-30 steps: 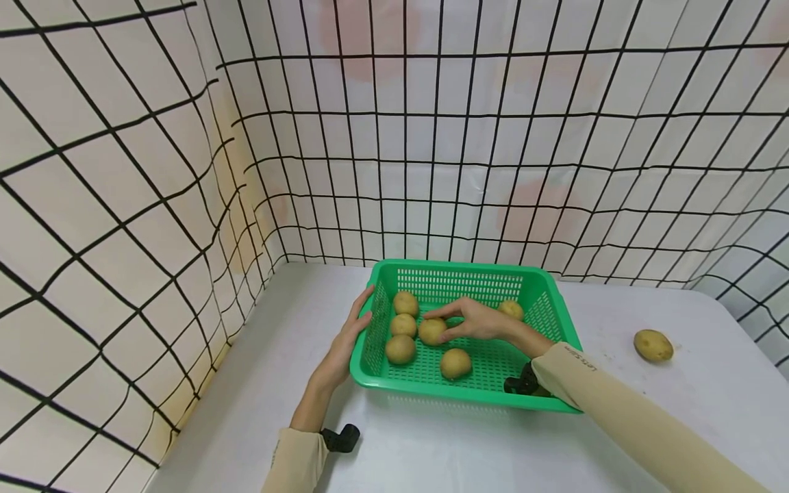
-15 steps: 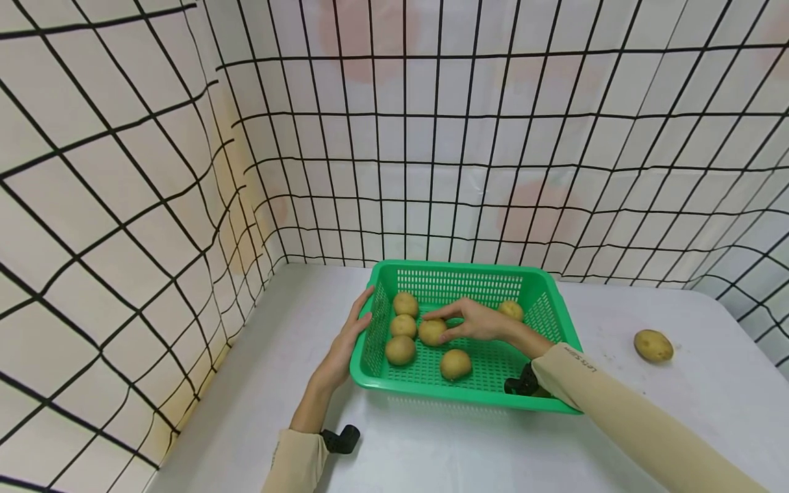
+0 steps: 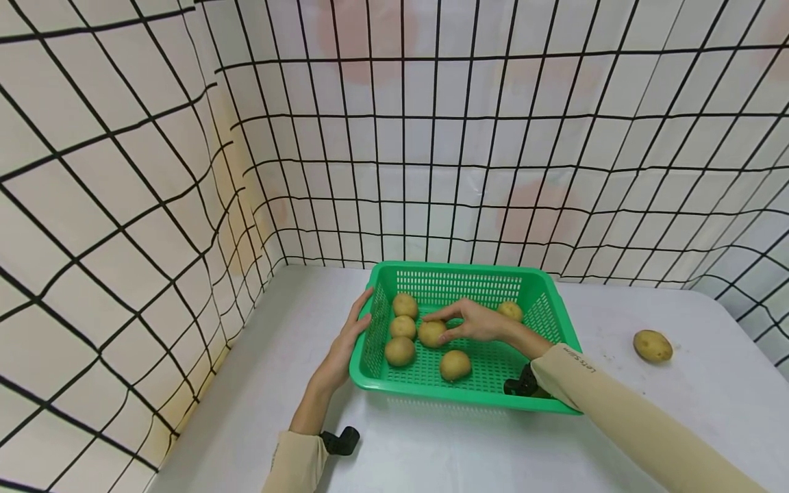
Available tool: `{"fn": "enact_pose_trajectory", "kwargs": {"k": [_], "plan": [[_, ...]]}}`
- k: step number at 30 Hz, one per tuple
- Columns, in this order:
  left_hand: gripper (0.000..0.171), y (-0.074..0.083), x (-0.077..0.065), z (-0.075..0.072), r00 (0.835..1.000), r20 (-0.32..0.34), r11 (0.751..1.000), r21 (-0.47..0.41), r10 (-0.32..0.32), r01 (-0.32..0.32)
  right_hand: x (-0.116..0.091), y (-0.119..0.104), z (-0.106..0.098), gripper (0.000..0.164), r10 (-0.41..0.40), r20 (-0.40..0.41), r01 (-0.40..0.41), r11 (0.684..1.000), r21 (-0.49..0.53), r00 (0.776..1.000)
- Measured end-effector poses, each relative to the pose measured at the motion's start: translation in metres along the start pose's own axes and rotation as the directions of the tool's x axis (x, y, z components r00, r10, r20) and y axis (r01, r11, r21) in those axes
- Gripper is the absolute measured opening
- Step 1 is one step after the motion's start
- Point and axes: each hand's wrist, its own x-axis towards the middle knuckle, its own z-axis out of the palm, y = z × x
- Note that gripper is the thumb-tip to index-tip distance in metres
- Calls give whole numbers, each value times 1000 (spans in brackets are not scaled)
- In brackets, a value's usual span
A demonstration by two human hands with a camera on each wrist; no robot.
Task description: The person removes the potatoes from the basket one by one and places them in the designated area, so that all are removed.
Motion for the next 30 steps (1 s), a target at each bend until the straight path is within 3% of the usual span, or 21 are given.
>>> {"fn": "enact_pose_trajectory", "kwargs": {"k": [30], "plan": [[54,1,-1,0,1000,2,1000,-8,-3,3,-2,-4,-5,53,65,-43,-65,998,13,997]]}}
